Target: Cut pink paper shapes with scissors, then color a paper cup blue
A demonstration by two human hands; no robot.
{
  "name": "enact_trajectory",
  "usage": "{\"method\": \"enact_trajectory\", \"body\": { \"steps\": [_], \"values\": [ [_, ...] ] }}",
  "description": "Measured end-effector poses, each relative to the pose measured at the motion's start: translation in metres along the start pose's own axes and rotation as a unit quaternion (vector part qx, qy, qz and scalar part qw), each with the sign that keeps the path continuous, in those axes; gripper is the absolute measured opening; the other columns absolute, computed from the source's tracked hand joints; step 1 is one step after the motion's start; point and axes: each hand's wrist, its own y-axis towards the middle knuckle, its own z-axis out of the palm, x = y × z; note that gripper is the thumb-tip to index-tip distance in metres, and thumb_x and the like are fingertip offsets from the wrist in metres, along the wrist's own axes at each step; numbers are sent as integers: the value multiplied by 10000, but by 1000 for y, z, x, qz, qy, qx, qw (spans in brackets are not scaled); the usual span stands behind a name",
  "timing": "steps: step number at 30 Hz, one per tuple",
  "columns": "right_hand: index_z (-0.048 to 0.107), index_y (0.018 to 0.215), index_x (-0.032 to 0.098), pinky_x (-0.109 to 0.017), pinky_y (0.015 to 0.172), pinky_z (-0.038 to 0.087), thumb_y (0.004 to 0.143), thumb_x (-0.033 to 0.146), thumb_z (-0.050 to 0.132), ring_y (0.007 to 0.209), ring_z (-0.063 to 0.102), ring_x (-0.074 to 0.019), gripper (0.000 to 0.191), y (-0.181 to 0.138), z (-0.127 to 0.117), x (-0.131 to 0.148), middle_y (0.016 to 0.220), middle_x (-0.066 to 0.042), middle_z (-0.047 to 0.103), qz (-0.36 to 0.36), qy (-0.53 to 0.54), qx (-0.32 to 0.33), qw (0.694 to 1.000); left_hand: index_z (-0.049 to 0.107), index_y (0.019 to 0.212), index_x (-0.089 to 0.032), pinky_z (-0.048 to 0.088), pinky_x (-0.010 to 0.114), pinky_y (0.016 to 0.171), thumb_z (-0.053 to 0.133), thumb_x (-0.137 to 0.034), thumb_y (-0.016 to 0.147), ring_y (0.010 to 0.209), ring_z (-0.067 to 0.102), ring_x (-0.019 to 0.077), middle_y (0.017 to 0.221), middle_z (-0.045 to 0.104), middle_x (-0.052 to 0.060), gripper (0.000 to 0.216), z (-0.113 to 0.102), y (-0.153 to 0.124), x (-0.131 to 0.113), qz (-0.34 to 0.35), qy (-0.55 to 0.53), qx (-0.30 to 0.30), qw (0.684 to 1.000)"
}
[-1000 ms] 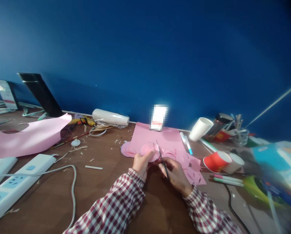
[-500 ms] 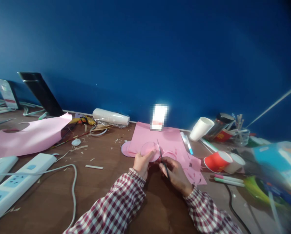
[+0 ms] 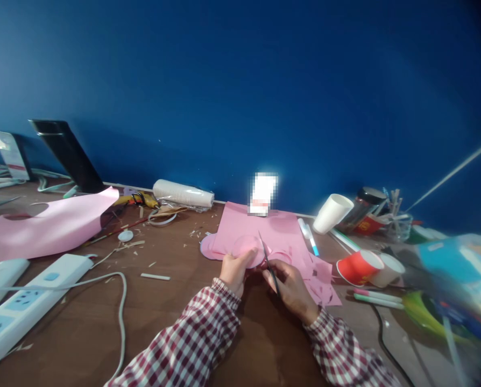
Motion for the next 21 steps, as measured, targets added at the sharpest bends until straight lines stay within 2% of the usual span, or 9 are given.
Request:
{"method": "enact_trajectory", "body": {
  "steps": [14, 21],
  "values": [
    [648, 924, 161, -235, 460, 390, 834, 401, 559, 526, 474, -128, 271, 0, -3, 3, 673, -31, 593, 3, 0, -3, 1000, 648, 737, -44, 507, 276, 433, 797, -215, 514, 504, 625, 199, 597, 664, 106, 317, 0, 0, -1, -4, 11, -9, 1000],
    [644, 908, 174, -246, 469, 384, 831, 419, 554, 553, 486, -148, 273, 0, -4, 5, 669, -33, 584, 13, 14, 6, 1000, 638, 686, -61, 455, 229, 377, 795, -204, 517, 449, 587, 155, 550, 641, 73, 271, 0, 1, -3, -3, 33, -29, 999]
  ]
}}
